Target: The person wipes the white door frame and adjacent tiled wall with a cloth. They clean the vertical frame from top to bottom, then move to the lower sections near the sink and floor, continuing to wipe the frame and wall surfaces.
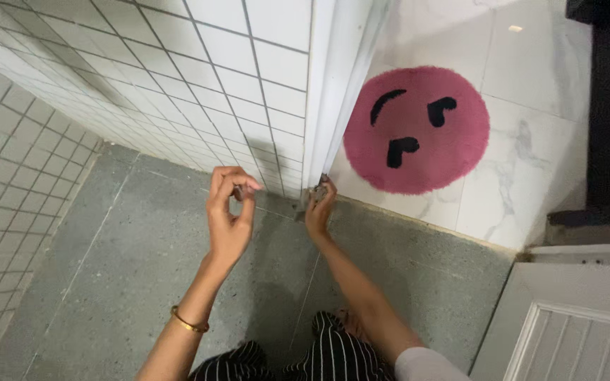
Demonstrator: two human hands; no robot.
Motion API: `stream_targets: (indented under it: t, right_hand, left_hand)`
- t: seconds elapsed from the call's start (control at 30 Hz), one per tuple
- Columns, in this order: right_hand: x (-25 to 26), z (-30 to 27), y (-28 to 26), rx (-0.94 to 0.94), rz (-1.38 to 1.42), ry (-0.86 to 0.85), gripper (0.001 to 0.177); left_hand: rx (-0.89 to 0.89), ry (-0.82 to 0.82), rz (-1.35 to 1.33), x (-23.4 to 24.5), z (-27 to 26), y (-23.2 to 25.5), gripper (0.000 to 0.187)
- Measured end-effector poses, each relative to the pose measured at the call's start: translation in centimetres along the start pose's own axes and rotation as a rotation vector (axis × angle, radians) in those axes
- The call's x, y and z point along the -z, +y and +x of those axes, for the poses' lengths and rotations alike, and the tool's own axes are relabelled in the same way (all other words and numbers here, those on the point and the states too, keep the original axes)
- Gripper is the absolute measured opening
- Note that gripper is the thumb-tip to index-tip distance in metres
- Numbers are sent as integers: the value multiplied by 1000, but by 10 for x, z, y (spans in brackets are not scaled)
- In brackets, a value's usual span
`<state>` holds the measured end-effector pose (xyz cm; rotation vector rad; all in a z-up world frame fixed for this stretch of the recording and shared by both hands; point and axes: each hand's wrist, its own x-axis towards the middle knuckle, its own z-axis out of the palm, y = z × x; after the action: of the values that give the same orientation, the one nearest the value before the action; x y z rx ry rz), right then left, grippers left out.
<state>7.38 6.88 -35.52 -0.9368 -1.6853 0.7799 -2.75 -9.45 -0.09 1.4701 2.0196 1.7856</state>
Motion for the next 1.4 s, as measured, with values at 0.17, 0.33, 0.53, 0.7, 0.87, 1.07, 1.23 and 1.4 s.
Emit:
stream_targets:
  t: [0.17,0.33,0.53,0.7,0.87,1.07,1.23,1.4]
  right_hand:
    - [1,2,1,-376,22,-144,56]
    - [19,31,-7,-183,626,-93,42]
    - [77,120,-115,225,335,80,29]
    - [75,166,-144,768,-196,327,39]
    - [45,110,-46,787,-359,261,35]
    - [36,84,16,844,-303,81,39]
    - [62,41,33,674,-394,-290,54]
    - [63,36,29,727,-540,-342,44]
  left_hand:
    - [52,12,-69,-9,-23,-10,24]
    - [147,-7,-137,-11,-31,-14,25]
    - [128,-13,-161,-21,-35,-19,26]
    - [86,0,-160,-17,-34,-20,28]
    - [97,-3,-160,-18,-33,-25,28]
    - [103,-41,-177,-27,-40,-9,32]
    - [109,-40,-170,-20,-50,-2,31]
    - [83,-15,-156,-18,-58,-2,32]
